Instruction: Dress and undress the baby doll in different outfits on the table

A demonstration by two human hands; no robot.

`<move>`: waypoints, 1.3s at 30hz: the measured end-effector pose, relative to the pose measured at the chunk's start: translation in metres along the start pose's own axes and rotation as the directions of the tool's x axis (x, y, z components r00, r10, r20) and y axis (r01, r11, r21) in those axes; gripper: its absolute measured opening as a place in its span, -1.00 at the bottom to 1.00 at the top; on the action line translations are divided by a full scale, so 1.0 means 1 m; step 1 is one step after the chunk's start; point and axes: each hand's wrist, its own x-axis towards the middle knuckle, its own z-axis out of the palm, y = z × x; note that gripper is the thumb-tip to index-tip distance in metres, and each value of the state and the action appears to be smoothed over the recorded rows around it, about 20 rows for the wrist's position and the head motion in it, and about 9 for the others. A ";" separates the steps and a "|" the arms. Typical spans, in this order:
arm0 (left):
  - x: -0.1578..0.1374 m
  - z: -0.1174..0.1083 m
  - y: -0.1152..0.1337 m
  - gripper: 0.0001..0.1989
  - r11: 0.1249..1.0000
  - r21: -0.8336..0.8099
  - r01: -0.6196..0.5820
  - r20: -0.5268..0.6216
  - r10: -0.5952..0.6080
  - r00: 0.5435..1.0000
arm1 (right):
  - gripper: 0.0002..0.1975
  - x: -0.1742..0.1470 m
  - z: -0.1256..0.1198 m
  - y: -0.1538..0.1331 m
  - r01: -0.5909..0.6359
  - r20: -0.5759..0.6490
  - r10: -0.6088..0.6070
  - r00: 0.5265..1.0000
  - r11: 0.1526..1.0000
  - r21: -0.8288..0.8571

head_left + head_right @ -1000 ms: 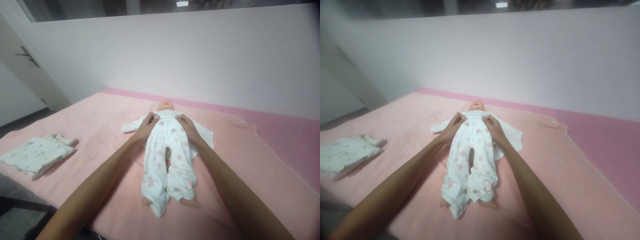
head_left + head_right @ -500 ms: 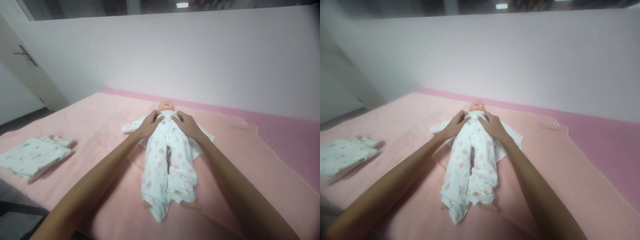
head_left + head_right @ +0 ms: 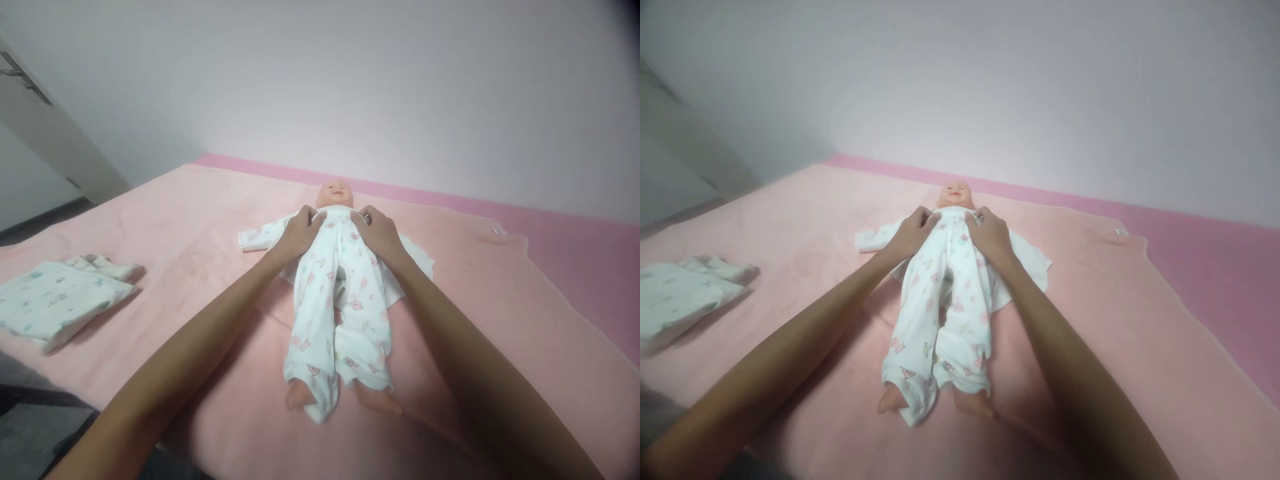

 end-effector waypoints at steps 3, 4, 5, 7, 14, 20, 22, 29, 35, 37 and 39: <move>-0.002 -0.003 0.005 -0.84 0.986 0.151 -0.074 -0.076 0.086 0.993 | -0.92 -0.003 -0.002 -0.007 0.111 -0.154 -0.135 0.979 0.982 -0.154; -0.006 -0.006 0.007 -0.88 0.971 0.210 -0.112 -0.110 0.137 0.984 | -0.87 -0.006 -0.006 -0.011 0.161 -0.198 -0.198 0.960 0.969 -0.187; -0.012 -0.009 0.009 -0.90 0.955 0.260 -0.145 -0.138 0.185 0.973 | -0.82 -0.013 -0.012 -0.016 0.217 -0.227 -0.261 0.938 0.955 -0.202; -0.033 -0.021 0.016 -0.87 0.934 0.301 -0.194 -0.150 0.247 0.957 | -0.81 -0.035 -0.028 -0.030 0.343 -0.236 -0.382 0.893 0.920 -0.191; -0.191 -0.063 0.031 -0.83 0.951 0.234 -0.203 0.063 0.194 0.979 | -0.91 -0.203 -0.079 -0.073 0.535 0.065 -0.532 0.845 0.844 -0.049; -0.276 -0.060 0.024 -0.85 0.956 0.254 -0.149 0.158 0.111 0.981 | -0.89 -0.285 -0.048 -0.068 0.516 0.209 -0.487 0.848 0.849 -0.114; -0.283 -0.056 0.023 -0.86 0.952 0.268 -0.151 0.148 0.114 0.982 | -0.87 -0.289 -0.036 -0.063 0.511 0.195 -0.481 0.855 0.846 -0.156; -0.278 -0.068 0.020 -0.84 0.967 0.198 -0.159 0.098 0.142 0.985 | -0.88 -0.272 -0.055 -0.059 0.423 0.152 -0.415 0.897 0.906 -0.018; -0.160 -0.086 0.024 -0.74 0.932 0.193 -0.307 -0.020 0.317 0.948 | -0.84 -0.158 -0.081 -0.056 0.268 0.089 -0.275 0.957 0.959 0.090; -0.099 -0.081 0.023 -0.71 0.933 0.160 -0.322 0.002 0.326 0.945 | -0.83 -0.102 -0.076 -0.049 0.198 0.073 -0.205 0.976 0.975 0.099; -0.042 -0.071 0.020 -0.70 0.940 0.138 -0.313 0.066 0.307 0.950 | -0.81 -0.051 -0.066 -0.040 0.145 0.099 -0.153 0.983 0.986 0.082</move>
